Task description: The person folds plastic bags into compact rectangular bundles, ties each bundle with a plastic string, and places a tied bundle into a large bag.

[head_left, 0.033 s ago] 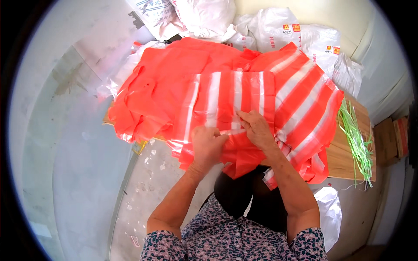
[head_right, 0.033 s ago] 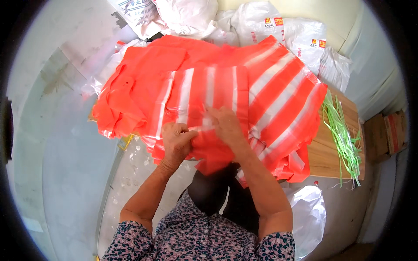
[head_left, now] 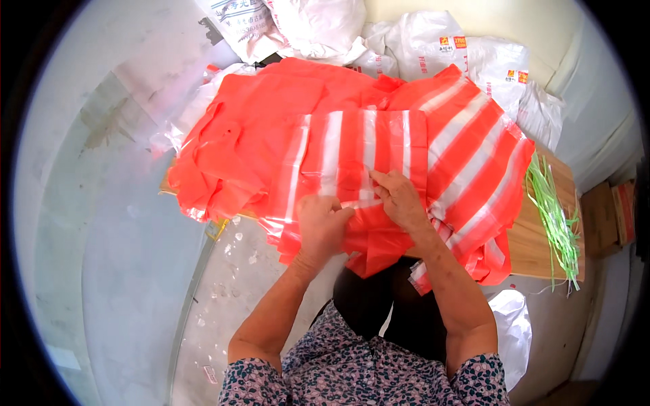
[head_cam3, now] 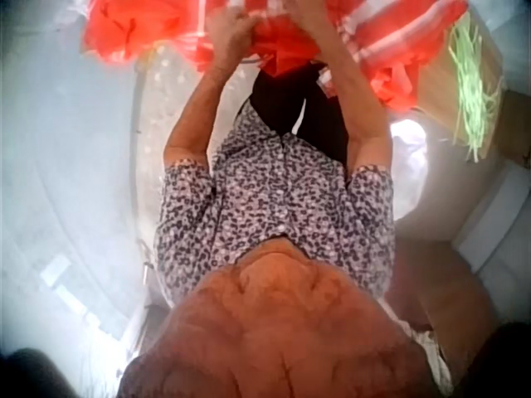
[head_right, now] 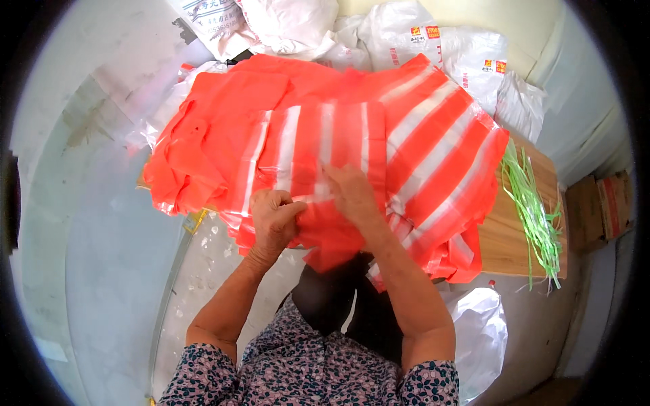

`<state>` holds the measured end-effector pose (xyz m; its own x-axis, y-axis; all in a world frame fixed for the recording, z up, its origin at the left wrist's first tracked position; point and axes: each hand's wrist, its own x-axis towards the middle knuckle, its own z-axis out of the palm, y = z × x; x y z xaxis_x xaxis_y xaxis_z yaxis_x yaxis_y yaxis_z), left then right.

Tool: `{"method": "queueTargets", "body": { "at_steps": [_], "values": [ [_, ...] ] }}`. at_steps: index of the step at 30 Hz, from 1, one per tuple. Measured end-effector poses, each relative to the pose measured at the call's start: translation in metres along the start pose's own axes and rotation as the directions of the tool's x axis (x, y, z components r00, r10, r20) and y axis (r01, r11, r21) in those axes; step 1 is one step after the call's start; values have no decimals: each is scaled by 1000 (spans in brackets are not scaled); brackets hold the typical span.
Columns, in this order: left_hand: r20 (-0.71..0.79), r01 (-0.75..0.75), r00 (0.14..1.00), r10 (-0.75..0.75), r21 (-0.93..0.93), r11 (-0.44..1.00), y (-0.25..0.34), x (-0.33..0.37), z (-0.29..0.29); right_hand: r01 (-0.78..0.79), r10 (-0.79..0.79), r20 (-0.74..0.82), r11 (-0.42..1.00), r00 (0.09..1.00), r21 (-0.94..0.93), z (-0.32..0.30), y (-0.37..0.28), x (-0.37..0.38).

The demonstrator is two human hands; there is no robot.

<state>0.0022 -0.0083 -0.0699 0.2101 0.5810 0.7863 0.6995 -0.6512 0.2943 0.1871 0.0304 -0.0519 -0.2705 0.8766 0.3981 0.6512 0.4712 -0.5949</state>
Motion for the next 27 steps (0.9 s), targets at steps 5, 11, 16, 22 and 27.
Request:
{"method": "queueTargets", "body": {
  "at_steps": [5,11,16,22,27],
  "values": [
    [-2,1,1000,-1,-14,1000,-1,18,-4,-13,14,-94,1000,995,19,0,15,-3],
    [99,-61,993,59,14,998,-21,11,-4,66,-73,-205,997,976,-42,-8,-8,-20],
    [54,-122,991,119,56,991,-16,17,-2,298,-311,-30,931,950,-211,0,-13,-36],
    [143,-106,986,83,158,982,-21,15,-6,241,-262,-35,926,964,-292,7,-26,-38],
    [173,-47,985,22,140,989,-21,6,-10,223,-261,-94,928,961,-299,9,-22,-36]
  ]
}}
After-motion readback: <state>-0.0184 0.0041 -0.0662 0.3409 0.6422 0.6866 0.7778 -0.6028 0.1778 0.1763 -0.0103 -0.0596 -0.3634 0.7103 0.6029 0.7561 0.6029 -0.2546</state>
